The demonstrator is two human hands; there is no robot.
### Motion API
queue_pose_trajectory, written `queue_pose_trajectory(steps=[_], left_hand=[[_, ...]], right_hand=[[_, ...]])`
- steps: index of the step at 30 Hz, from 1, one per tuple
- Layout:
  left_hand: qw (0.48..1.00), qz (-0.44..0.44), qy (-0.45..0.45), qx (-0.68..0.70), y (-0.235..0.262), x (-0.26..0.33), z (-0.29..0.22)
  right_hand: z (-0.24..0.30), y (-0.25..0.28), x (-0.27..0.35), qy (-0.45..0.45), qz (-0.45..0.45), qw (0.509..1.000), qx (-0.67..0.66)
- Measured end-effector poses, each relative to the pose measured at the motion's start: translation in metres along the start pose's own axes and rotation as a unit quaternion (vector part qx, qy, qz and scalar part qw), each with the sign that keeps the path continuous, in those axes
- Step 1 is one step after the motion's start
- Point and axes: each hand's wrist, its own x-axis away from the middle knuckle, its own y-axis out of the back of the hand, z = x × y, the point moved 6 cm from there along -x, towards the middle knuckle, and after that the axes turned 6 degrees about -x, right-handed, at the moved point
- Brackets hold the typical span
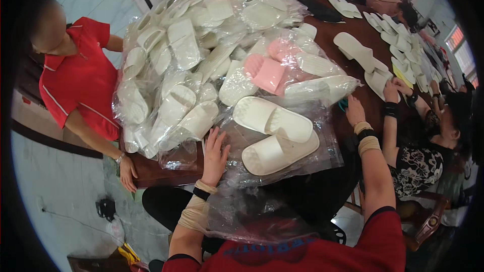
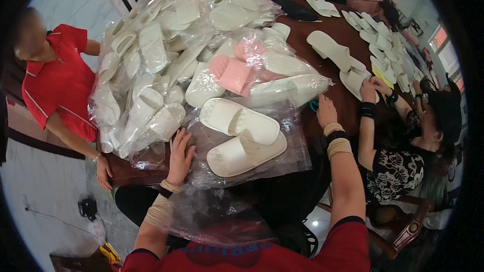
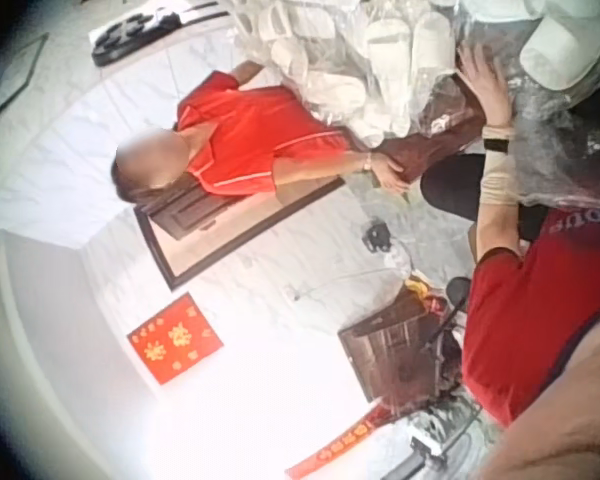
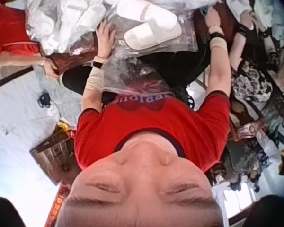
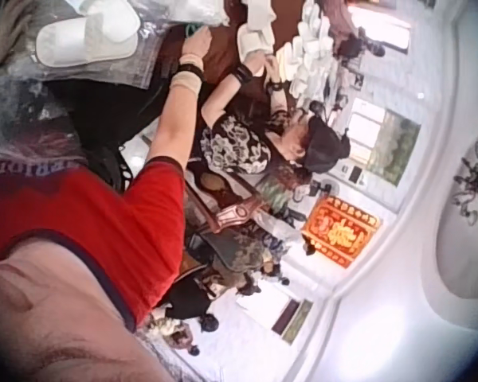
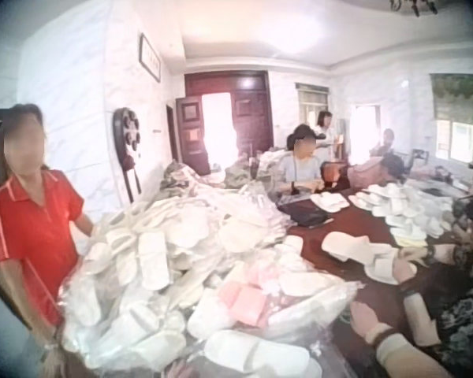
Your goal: Packing white rubber shoes from a large green bag into smaller clear plastic bags at a manufacturing facility.
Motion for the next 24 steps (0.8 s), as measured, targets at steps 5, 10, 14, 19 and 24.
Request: queue_pose_trajectory(steps=[5, 10, 14, 19, 24], left_hand=[[0.999, 0.007, -0.036, 0.027, 0.026, 0.007, -0.013], [0.984, 0.057, -0.159, 0.051, 0.007, -0.014, -0.047], [0.981, 0.08, -0.173, 0.043, -0.005, -0.017, -0.045], [0.977, 0.101, -0.187, 0.003, -0.008, -0.022, -0.041], [0.965, 0.111, -0.024, 0.238, 0.018, -0.043, -0.026]], right_hand=[[0.016, 0.011, -0.009, -0.012, 0.099, 0.995, 0.006], [-0.007, 0.057, 0.024, 0.007, 0.208, 0.971, -0.121], [0.017, 0.101, 0.068, -0.077, 0.244, 0.872, -0.418], [0.129, 0.118, 0.104, 0.029, 0.248, 0.855, -0.454], [0.25, 0.123, 0.098, 0.23, 0.239, 0.913, -0.237]])
